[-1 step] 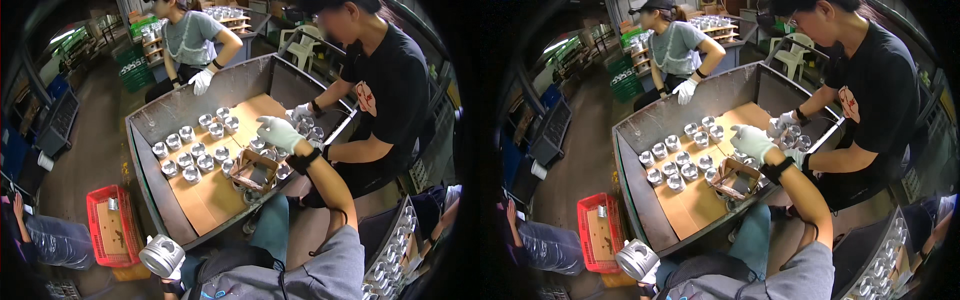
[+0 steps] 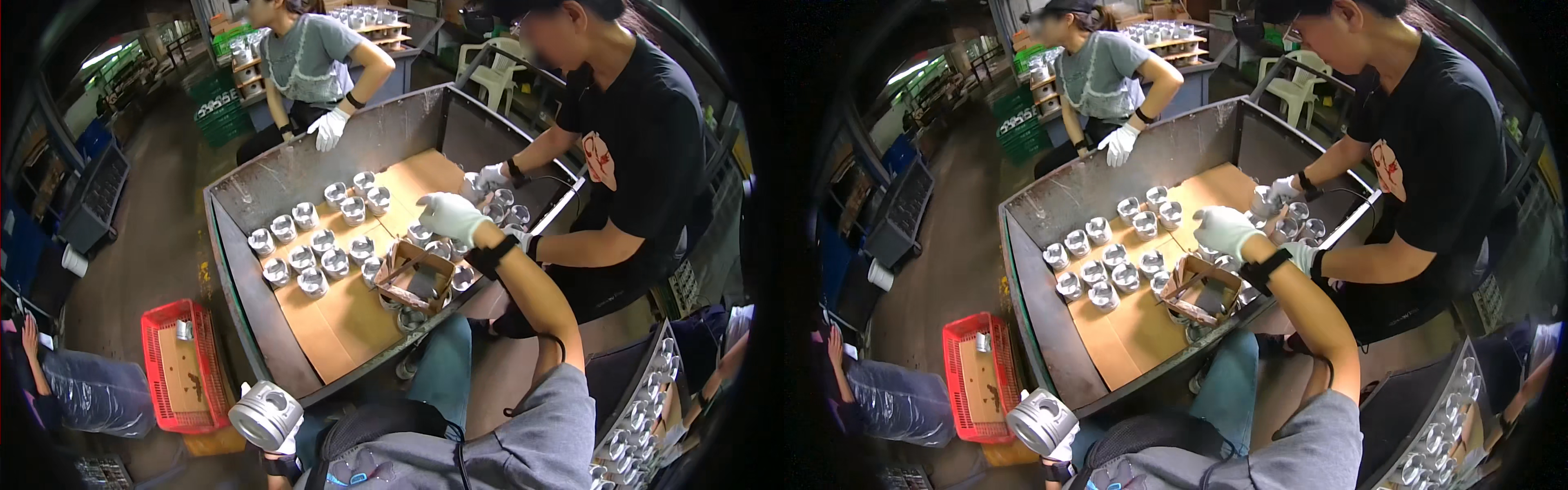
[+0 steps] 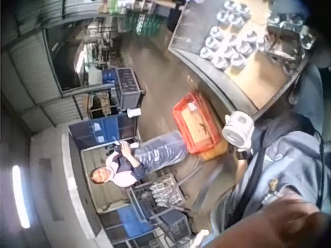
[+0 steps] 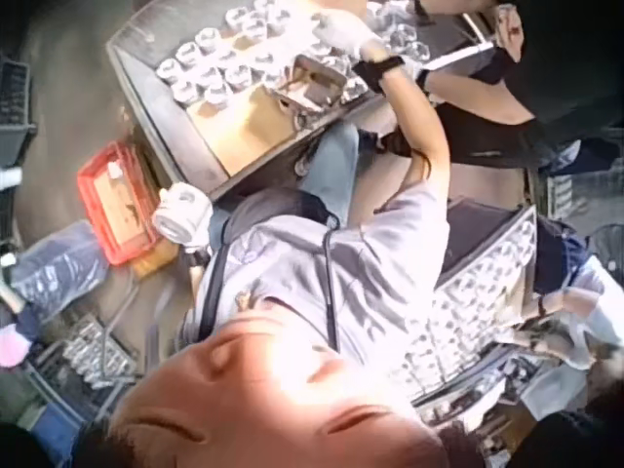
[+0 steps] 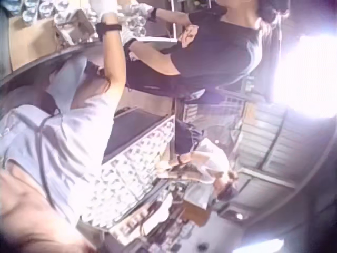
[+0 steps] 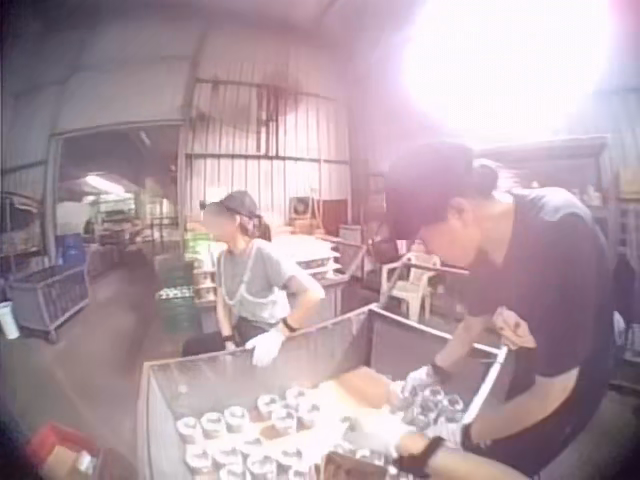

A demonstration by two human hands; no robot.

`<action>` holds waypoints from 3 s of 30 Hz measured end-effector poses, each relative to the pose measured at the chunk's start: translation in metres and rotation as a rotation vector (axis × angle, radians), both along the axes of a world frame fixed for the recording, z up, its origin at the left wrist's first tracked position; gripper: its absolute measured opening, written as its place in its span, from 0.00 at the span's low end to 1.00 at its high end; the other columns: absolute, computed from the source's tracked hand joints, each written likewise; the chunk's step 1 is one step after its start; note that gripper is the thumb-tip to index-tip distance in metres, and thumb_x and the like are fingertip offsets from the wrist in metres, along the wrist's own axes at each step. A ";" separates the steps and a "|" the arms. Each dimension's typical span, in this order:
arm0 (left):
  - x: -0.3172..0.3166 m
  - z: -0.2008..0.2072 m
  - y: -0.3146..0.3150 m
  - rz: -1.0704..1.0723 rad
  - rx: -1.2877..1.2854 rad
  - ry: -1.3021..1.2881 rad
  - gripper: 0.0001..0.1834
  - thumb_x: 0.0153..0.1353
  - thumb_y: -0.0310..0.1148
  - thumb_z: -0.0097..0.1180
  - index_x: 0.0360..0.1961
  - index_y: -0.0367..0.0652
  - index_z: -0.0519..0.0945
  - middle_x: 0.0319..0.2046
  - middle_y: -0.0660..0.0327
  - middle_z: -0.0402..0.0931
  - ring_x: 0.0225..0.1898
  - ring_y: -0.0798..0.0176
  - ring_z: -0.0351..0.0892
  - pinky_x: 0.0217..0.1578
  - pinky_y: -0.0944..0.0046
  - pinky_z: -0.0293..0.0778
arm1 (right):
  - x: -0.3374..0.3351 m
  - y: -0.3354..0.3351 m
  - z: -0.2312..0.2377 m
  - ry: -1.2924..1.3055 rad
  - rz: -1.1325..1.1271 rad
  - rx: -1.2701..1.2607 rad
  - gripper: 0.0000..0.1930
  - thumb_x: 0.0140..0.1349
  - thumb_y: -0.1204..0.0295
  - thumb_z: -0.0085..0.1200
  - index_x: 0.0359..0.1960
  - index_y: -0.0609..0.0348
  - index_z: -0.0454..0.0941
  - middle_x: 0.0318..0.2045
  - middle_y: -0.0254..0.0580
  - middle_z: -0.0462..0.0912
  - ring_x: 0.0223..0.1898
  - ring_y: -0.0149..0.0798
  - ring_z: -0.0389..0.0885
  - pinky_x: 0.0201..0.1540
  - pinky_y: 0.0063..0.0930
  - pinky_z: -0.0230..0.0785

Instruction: Inspecting and packing metal pistons into a large container on a fabrication floor.

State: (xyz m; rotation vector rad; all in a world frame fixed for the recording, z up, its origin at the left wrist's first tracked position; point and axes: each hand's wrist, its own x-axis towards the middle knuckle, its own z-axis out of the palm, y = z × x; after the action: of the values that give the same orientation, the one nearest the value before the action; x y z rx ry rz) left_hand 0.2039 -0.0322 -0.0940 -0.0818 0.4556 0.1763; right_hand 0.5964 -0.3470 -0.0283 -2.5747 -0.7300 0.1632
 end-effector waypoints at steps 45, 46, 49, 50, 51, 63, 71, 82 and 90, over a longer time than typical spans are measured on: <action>-0.032 0.039 0.031 0.200 0.180 -0.175 0.21 0.64 0.57 0.53 0.24 0.53 0.75 0.26 0.69 0.77 0.31 0.62 0.78 0.40 0.54 0.76 | -0.104 0.094 0.010 0.410 0.262 0.713 0.07 0.64 0.73 0.61 0.40 0.64 0.83 0.34 0.34 0.86 0.32 0.23 0.79 0.36 0.20 0.74; -0.041 0.043 0.039 0.169 0.396 -0.227 0.20 0.67 0.52 0.51 0.22 0.55 0.68 0.26 0.70 0.74 0.35 0.68 0.74 0.44 0.63 0.72 | -0.123 0.099 0.021 0.482 0.353 0.883 0.09 0.64 0.72 0.61 0.44 0.61 0.82 0.36 0.34 0.85 0.31 0.23 0.80 0.35 0.18 0.74; -0.073 -0.036 0.079 0.517 0.918 -0.090 0.14 0.73 0.48 0.45 0.48 0.53 0.73 0.41 0.68 0.76 0.46 0.68 0.75 0.51 0.61 0.73 | -0.182 0.121 0.058 0.619 0.380 0.823 0.12 0.63 0.72 0.62 0.47 0.59 0.82 0.37 0.36 0.86 0.30 0.23 0.80 0.33 0.16 0.74; -0.074 -0.015 0.065 0.544 0.900 -0.093 0.15 0.73 0.46 0.43 0.54 0.53 0.69 0.44 0.68 0.76 0.47 0.69 0.74 0.53 0.60 0.72 | -0.204 0.129 0.060 0.582 0.367 0.851 0.13 0.63 0.72 0.62 0.48 0.60 0.81 0.36 0.36 0.85 0.29 0.23 0.80 0.32 0.16 0.73; -0.079 0.010 0.049 0.585 0.883 -0.084 0.17 0.74 0.44 0.41 0.60 0.53 0.66 0.48 0.67 0.75 0.49 0.69 0.73 0.54 0.59 0.71 | -0.224 0.139 0.062 0.555 0.368 0.873 0.14 0.62 0.72 0.62 0.49 0.61 0.81 0.35 0.35 0.85 0.28 0.23 0.79 0.31 0.16 0.73; -0.038 0.050 0.040 0.560 0.014 -1.012 0.12 0.64 0.42 0.52 0.24 0.57 0.66 0.13 0.75 0.58 0.17 0.80 0.61 0.22 0.72 0.61 | -0.356 0.153 0.040 1.088 0.709 1.452 0.09 0.52 0.77 0.65 0.34 0.63 0.80 0.30 0.45 0.83 0.27 0.37 0.83 0.30 0.34 0.75; -0.043 0.086 0.014 0.460 -0.065 -1.230 0.13 0.62 0.42 0.57 0.48 0.66 0.83 0.26 0.78 0.73 0.33 0.77 0.70 0.40 0.71 0.67 | -0.362 0.186 0.063 -0.066 1.318 1.042 0.16 0.52 0.73 0.62 0.45 0.53 0.84 0.37 0.35 0.87 0.31 0.37 0.85 0.30 0.28 0.74; -0.044 0.105 0.013 0.433 0.011 -1.098 0.12 0.60 0.42 0.59 0.46 0.66 0.83 0.39 0.81 0.80 0.38 0.74 0.74 0.50 0.66 0.67 | -0.358 0.199 0.049 -0.084 1.293 1.084 0.19 0.53 0.70 0.62 0.48 0.54 0.83 0.36 0.35 0.87 0.27 0.37 0.84 0.27 0.27 0.73; -0.039 0.106 0.012 0.480 -0.062 -1.044 0.15 0.62 0.43 0.57 0.51 0.61 0.81 0.47 0.80 0.81 0.42 0.72 0.74 0.53 0.62 0.65 | -0.356 0.209 0.051 -0.134 1.291 1.130 0.21 0.51 0.74 0.65 0.50 0.58 0.80 0.30 0.39 0.84 0.24 0.43 0.83 0.24 0.32 0.71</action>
State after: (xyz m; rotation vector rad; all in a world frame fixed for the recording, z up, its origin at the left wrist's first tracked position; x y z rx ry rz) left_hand 0.1645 -0.0205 0.0125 -0.3238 -0.6115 0.5515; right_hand 0.2406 -0.1385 0.0228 -0.8206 -1.7586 -0.0437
